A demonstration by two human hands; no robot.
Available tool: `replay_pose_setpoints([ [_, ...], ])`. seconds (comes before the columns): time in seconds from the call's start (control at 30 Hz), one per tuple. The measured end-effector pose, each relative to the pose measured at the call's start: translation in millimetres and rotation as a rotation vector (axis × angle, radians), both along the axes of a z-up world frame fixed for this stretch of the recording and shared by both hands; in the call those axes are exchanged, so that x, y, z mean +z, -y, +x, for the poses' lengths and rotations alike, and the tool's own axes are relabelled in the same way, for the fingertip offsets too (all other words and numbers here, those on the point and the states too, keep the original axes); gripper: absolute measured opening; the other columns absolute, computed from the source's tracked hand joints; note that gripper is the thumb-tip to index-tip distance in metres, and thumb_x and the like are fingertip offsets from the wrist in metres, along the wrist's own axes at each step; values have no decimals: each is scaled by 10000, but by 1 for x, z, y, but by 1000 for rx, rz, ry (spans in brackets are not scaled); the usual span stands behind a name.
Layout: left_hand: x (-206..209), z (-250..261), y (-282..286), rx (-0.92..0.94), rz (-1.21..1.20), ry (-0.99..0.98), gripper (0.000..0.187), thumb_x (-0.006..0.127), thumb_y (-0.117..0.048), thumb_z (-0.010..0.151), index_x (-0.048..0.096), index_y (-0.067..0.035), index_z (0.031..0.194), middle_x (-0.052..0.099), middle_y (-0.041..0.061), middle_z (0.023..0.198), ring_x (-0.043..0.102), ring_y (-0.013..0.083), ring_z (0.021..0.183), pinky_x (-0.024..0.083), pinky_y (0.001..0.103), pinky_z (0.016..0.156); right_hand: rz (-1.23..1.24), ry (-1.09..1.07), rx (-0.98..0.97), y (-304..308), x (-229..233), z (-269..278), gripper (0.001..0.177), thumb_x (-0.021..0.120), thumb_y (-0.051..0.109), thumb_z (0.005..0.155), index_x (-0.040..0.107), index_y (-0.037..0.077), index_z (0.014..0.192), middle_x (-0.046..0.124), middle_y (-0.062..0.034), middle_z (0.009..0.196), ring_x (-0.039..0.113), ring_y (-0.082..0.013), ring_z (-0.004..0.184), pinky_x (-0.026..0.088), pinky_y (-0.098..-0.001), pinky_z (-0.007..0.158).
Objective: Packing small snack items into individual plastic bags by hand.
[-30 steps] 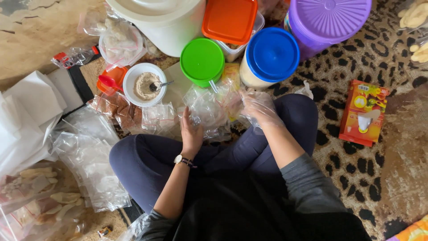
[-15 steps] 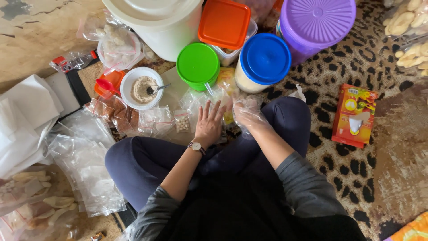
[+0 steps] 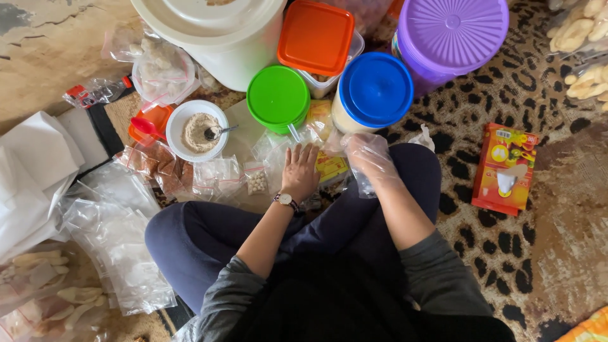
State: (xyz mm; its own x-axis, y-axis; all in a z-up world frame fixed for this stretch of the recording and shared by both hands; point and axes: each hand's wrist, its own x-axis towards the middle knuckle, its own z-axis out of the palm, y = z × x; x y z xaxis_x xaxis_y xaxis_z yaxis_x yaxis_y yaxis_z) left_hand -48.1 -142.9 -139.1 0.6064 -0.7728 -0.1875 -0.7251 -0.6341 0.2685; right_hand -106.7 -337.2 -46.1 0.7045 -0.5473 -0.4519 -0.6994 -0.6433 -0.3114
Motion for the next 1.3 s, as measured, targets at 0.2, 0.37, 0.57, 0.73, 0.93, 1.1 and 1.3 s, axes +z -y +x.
replay_pose_setpoints([
  [0.2,-2,0,5,23,1,17,750,688,-348,867,391,-136,1522,447,97,1535,338,361,1461,224,556,1236,-219,151,239,14,23,-7,186,637,397,990,749,251,956,766,22,836,758,-191,931,589,-354,793],
  [0.37,0,0,1,38,-50,7,688,644,-322,892,421,-142,1517,441,91,1554,346,357,1457,234,546,1229,24,149,-29,3,44,-12,200,572,541,947,662,480,1114,711,145,1159,660,-133,1160,548,-355,1013],
  [0.57,-19,-1,1,40,-116,-36,752,687,-390,853,427,-163,1521,460,96,1549,402,367,1439,284,562,1220,87,293,-54,-4,56,-18,191,614,482,918,693,435,1085,730,117,1105,673,-176,1141,556,-389,991],
  [0.73,-1,5,-6,131,-265,-129,714,682,-322,880,439,-163,1532,485,94,1529,429,352,1427,314,538,1205,418,406,-175,-11,66,-18,233,650,392,900,717,359,1120,740,52,1167,671,-215,1172,510,-405,1037],
  [0.93,54,-15,-15,421,-688,-726,713,676,-331,915,409,-149,1551,497,174,1514,438,417,1416,347,586,1173,463,389,-187,-3,23,-10,243,689,472,896,703,447,1137,742,123,1131,684,-155,1127,517,-335,1019],
  [1.1,58,-31,-29,487,-693,-876,707,691,-389,974,384,-137,1560,474,192,1529,421,413,1431,327,613,1165,405,409,-182,-1,11,-10,225,721,461,882,724,402,1099,762,95,1062,710,-169,1069,547,-341,953],
  [1.3,44,-42,-58,150,-192,-162,679,683,-384,944,448,-135,1531,422,140,1549,245,433,1500,113,709,1185,158,450,-81,0,7,-17,336,759,484,874,685,322,1159,741,-50,1115,689,-290,1100,555,-474,919],
])
